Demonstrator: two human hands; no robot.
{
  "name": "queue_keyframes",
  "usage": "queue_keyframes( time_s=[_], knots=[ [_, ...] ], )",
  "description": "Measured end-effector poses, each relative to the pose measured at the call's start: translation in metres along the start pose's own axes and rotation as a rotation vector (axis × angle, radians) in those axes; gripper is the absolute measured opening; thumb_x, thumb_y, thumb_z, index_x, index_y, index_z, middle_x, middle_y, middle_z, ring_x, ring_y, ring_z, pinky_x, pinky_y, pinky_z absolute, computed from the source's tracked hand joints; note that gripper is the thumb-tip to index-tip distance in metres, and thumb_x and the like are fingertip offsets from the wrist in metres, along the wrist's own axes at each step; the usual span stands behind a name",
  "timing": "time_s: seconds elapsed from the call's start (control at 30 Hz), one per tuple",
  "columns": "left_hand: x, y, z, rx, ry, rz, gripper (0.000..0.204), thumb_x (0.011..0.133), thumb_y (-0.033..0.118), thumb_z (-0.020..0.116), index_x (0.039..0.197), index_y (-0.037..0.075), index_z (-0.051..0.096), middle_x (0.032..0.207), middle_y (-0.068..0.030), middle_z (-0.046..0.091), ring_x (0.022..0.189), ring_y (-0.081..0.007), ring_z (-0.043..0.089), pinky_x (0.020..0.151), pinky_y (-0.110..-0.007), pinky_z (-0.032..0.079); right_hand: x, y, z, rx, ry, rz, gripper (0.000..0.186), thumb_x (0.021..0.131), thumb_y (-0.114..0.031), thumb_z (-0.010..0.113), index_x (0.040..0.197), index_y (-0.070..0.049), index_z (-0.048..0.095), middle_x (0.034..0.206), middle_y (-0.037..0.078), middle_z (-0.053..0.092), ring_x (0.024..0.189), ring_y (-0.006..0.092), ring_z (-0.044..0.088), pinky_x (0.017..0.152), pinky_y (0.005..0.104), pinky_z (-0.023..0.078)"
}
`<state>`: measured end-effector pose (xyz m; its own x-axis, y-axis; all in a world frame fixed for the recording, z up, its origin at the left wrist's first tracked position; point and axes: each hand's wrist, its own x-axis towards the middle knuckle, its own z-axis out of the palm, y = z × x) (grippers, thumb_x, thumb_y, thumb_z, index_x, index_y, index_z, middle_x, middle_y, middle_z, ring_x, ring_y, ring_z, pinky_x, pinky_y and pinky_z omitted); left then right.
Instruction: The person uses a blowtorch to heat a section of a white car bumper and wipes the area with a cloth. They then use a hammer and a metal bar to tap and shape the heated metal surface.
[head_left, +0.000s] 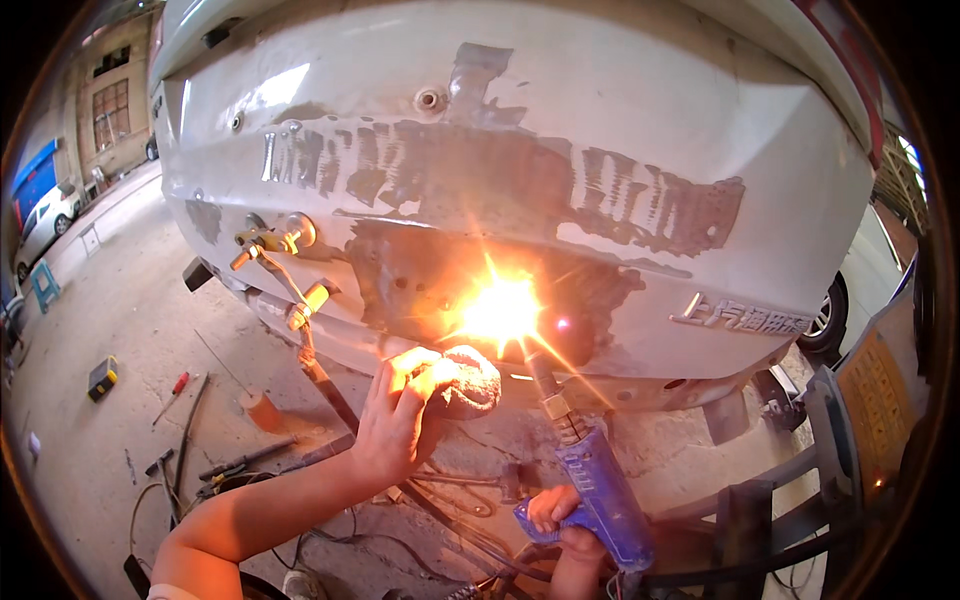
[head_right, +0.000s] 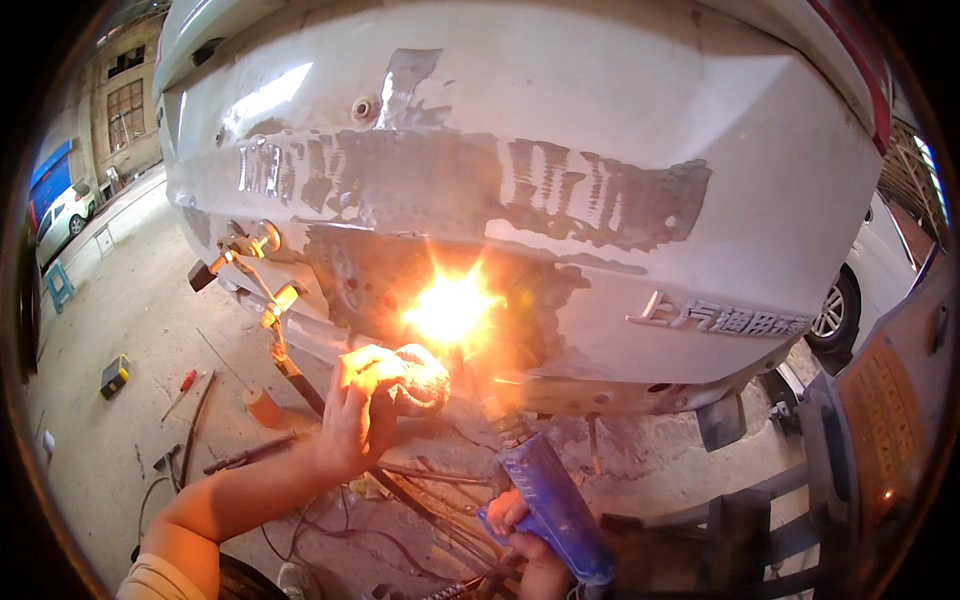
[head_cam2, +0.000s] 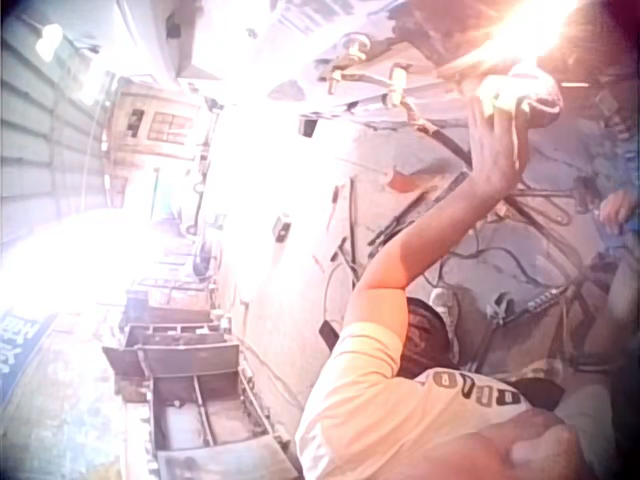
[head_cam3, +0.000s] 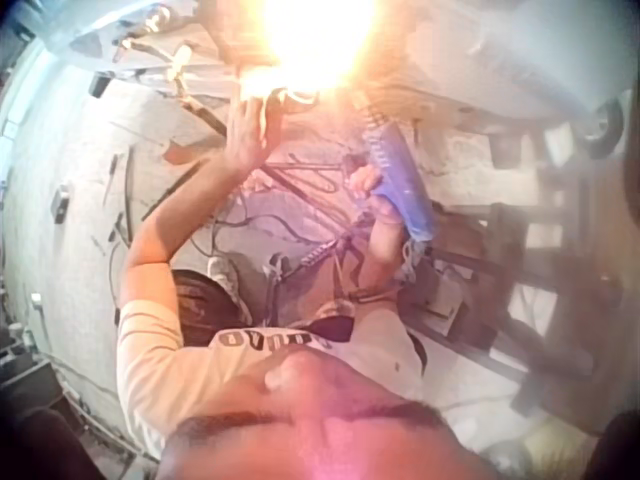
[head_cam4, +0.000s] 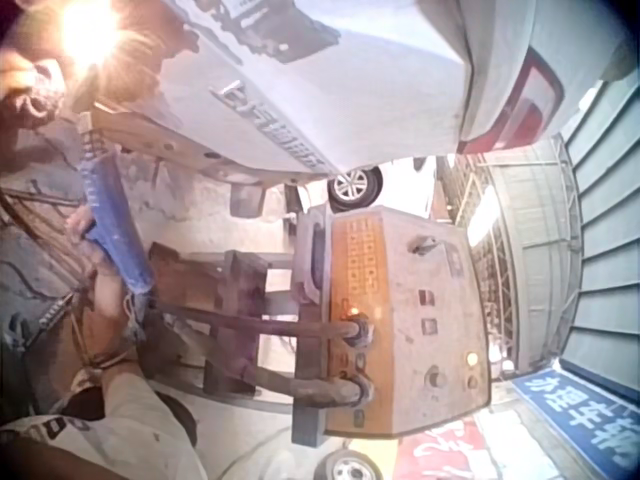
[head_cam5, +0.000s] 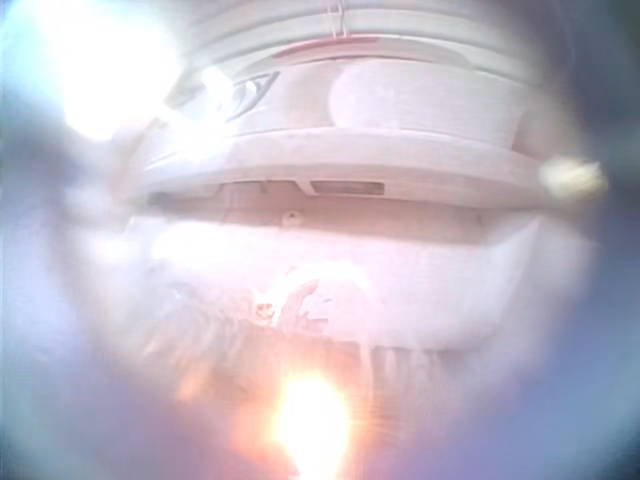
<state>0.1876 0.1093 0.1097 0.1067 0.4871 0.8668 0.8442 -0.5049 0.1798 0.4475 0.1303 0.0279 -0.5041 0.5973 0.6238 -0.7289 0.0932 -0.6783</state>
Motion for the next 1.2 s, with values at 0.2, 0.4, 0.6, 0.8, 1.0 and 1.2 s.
queue_keyframes(
  time_s=[0.2, 0.4, 0.6, 0.8, 1.0, 1.2],
  knots=[
    [0.044, 0.004, -0.001, 0.091, 0.216, 0.006, 0.048, 0.073, -0.004, 0.066, 0.119, 0.004, 0.058, 0.115, -0.0184, 0.05, 0.102, -0.0351, 0.053, 0.086, -0.04, 0.046, -0.003, -0.013, 0.016, 0.006, 0.055, -0.07, 0.029, 0.076, -0.014, 0.062, 0.1, -0.001, 0.055, 0.072, 0.01, 0.051, 0.064, 0.0202, 0.05, 0.062, 0.0365, 0.041],
    [0.059, 0.007, 0.012, 0.298, 0.199, 0.188, 0.052, 0.067, 0.007, 0.066, 0.117, 0.022, 0.066, 0.111, -0.0107, 0.051, 0.1, -0.0296, 0.053, 0.085, -0.038, 0.046, -0.002, -0.028, 0.029, 0.026, 0.073, -0.141, 0.03, 0.075, -0.014, 0.063, 0.1, 0.0, 0.055, 0.07, 0.011, 0.051, 0.061, 0.0202, 0.049, 0.06, 0.0356, 0.042],
    [0.048, 0.01, 0.006, 0.292, 0.088, 0.157, 0.058, 0.066, 0.003, 0.062, 0.121, 0.022, 0.064, 0.111, -0.0121, 0.051, 0.099, -0.0308, 0.052, 0.084, -0.04, 0.046, -0.002, -0.027, 0.029, 0.037, 0.091, -0.187, 0.03, 0.074, -0.015, 0.064, 0.097, 0.001, 0.055, 0.067, 0.011, 0.051, 0.058, 0.0202, 0.049, 0.056, 0.0344, 0.042],
    [0.072, 0.016, 0.012, 0.277, 0.278, 0.141, 0.06, 0.066, -0.001, 0.063, 0.122, 0.019, 0.063, 0.108, -0.0139, 0.052, 0.094, -0.0308, 0.054, 0.083, -0.039, 0.046, -0.002, -0.032, 0.029, 0.033, 0.094, -0.191, 0.029, 0.076, -0.016, 0.065, 0.097, 0.001, 0.055, 0.067, 0.011, 0.051, 0.058, 0.0199, 0.049, 0.056, 0.034, 0.042],
    [0.041, 0.008, 0.017, 0.256, 0.065, 0.181, 0.059, 0.066, 0.001, 0.063, 0.122, 0.02, 0.064, 0.106, -0.0126, 0.052, 0.096, -0.031, 0.054, 0.084, -0.04, 0.047, -0.003, -0.031, 0.029, 0.044, 0.127, -0.207, 0.029, 0.077, -0.016, 0.065, 0.097, 0.001, 0.053, 0.067, 0.012, 0.051, 0.058, 0.0201, 0.049, 0.056, 0.0344, 0.041],
    [0.087, 0.025, 0.008, 0.213, 0.349, 0.013, 0.067, 0.057, -0.009, 0.063, 0.12, 0.016, 0.065, 0.107, -0.0161, 0.051, 0.093, -0.0336, 0.053, 0.081, -0.04, 0.047, -0.005, -0.036, 0.03, 0.023, 0.128, -0.203, 0.029, 0.078, -0.017, 0.065, 0.098, 0.001, 0.053, 0.068, 0.012, 0.051, 0.058, 0.0205, 0.049, 0.058, 0.0368, 0.042]
  ],
)
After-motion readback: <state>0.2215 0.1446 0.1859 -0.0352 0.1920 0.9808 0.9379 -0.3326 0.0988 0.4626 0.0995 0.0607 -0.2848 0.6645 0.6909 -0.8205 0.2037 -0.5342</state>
